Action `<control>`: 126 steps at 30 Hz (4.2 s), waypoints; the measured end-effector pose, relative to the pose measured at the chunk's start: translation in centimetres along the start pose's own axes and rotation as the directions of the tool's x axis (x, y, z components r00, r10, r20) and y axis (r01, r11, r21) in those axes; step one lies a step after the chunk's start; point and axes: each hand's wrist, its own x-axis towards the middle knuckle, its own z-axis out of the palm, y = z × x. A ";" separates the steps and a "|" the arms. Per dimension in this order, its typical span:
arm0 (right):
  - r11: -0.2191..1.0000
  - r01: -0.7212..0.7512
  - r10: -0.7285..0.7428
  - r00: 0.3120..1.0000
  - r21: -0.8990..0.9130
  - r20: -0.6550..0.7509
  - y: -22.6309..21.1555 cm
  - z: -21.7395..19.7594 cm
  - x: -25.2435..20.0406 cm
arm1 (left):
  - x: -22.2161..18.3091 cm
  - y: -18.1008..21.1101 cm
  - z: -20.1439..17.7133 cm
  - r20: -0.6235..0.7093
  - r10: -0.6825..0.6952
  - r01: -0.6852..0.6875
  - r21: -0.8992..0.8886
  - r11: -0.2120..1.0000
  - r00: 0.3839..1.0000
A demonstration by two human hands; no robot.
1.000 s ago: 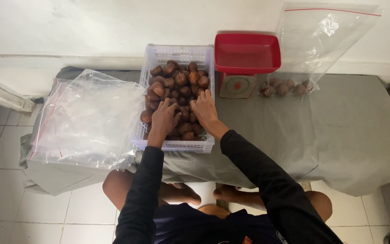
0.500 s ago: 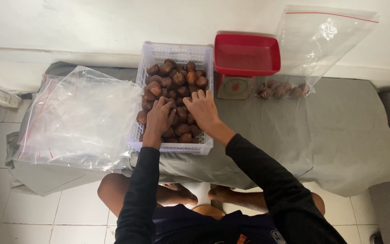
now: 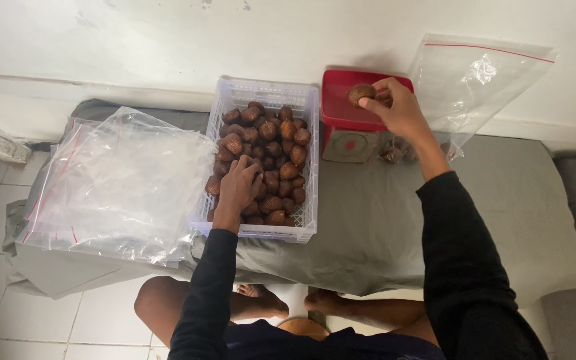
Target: Picking salak fruits from a crate, placing them on a scale for weighing, and then preparing a plastic bag for packaging.
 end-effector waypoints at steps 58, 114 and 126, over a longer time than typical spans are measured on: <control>0.765 0.264 -0.326 0.945 -0.587 0.001 -3.8 7.5 0.9 | 0.1 1.3 -2.2 -0.154 -0.099 0.074 -0.163 0.984 0.983; 0.999 -0.004 0.007 0.995 0.038 -0.097 -3.6 1.5 -5.9 | 0.8 -1.5 2.5 -0.076 -0.033 0.041 0.114 0.993 0.997; 0.955 -0.183 0.145 0.975 -0.233 -0.171 5.4 1.2 3.2 | 1.0 -1.7 2.8 -0.085 -0.040 0.050 0.121 0.991 0.996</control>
